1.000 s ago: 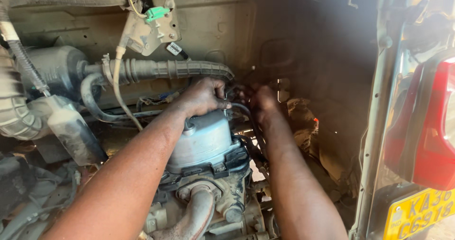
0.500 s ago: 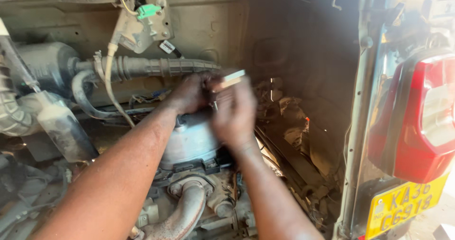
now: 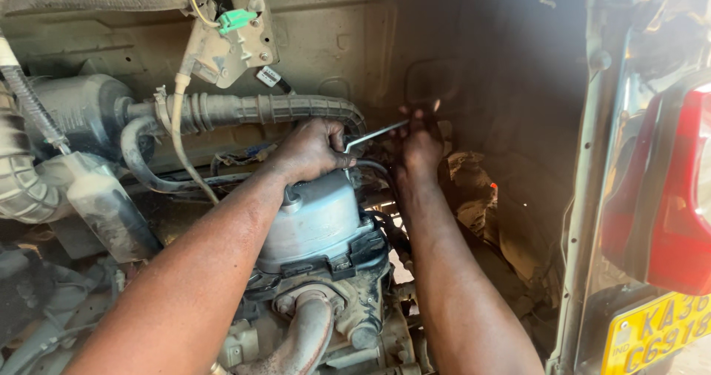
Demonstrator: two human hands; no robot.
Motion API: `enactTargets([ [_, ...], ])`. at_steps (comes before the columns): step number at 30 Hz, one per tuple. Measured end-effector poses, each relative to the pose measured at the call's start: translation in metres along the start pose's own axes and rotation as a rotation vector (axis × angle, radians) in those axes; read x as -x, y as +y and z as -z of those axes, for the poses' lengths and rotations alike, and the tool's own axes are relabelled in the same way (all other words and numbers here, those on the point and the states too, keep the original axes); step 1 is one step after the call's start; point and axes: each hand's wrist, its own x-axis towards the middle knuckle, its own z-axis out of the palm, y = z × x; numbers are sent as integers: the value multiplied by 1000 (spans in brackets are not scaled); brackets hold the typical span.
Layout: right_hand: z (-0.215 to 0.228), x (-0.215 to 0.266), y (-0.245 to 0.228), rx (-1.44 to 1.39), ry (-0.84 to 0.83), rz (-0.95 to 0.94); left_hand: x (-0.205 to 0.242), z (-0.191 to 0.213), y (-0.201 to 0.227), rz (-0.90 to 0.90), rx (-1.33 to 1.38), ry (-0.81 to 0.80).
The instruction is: The person uses a wrench to tighten bolts on a vehicle engine component located in the rear engine bay. The hands repeatedly adjust the wrench and apply torque to fasteners on the engine assembly.
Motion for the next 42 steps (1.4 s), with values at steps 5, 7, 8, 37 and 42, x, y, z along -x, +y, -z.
enactTargets([
  [5,-3,-3,2,60,38,-48,1,3,7,77,-35,-43],
  [7,7,-9,13,7,60,-156,0,3,6,90,-53,-61],
  [8,9,-14,16,18,8,-212,-2,2,5,72,-55,-59],
  [37,22,-11,22,83,-87,-243,-12,-3,-10,-4,-32,-29],
  [42,2,11,8,189,-112,-214,-17,-7,-21,-52,45,-29],
])
